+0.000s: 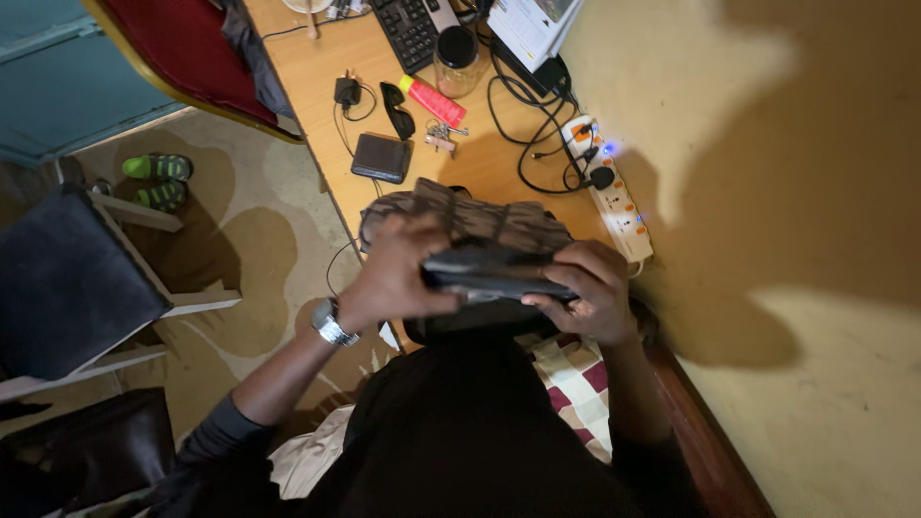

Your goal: The person packs a backpack on a desk: they coil a charger cable, place a wallet, sunglasses, keys, a red bottle and books into the bag, open and arrange the compartments, and zip them closed.

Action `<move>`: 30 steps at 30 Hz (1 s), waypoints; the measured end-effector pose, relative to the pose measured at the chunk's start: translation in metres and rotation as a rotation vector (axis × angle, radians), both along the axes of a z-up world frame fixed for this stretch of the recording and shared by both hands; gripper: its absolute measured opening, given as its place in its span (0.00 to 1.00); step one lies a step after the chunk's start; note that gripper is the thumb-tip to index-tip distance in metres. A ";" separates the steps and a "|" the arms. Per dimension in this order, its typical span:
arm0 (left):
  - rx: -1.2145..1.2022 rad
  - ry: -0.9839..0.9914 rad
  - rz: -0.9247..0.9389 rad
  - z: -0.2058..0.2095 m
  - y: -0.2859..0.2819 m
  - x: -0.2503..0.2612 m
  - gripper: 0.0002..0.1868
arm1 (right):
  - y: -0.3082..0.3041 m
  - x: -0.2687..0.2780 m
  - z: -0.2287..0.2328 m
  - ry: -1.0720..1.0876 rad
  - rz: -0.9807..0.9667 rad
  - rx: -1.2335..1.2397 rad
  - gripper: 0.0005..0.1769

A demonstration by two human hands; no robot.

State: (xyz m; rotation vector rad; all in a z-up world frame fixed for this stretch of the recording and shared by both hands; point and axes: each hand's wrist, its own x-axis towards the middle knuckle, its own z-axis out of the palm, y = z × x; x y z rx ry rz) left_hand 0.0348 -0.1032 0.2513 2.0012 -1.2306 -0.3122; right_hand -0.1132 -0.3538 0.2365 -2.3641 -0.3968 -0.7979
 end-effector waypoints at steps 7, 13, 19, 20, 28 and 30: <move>-0.068 0.200 0.057 0.011 -0.013 0.041 0.23 | -0.036 -0.026 -0.047 0.159 -0.165 0.597 0.19; -0.181 0.136 0.073 0.029 -0.035 0.058 0.17 | -0.064 -0.033 -0.108 0.582 -0.138 0.879 0.15; -0.137 0.080 0.122 0.042 -0.049 0.053 0.15 | -0.060 -0.041 -0.123 0.639 -0.245 0.734 0.14; -0.204 -0.059 0.097 0.043 -0.049 0.052 0.14 | -0.061 -0.040 -0.122 0.637 -0.246 0.703 0.15; -0.189 -0.433 -0.107 0.035 -0.044 0.053 0.14 | -0.072 -0.026 -0.126 0.841 -0.300 0.488 0.15; -0.068 -0.455 -0.122 0.033 -0.044 0.056 0.15 | -0.073 -0.022 -0.130 0.761 -0.232 0.442 0.13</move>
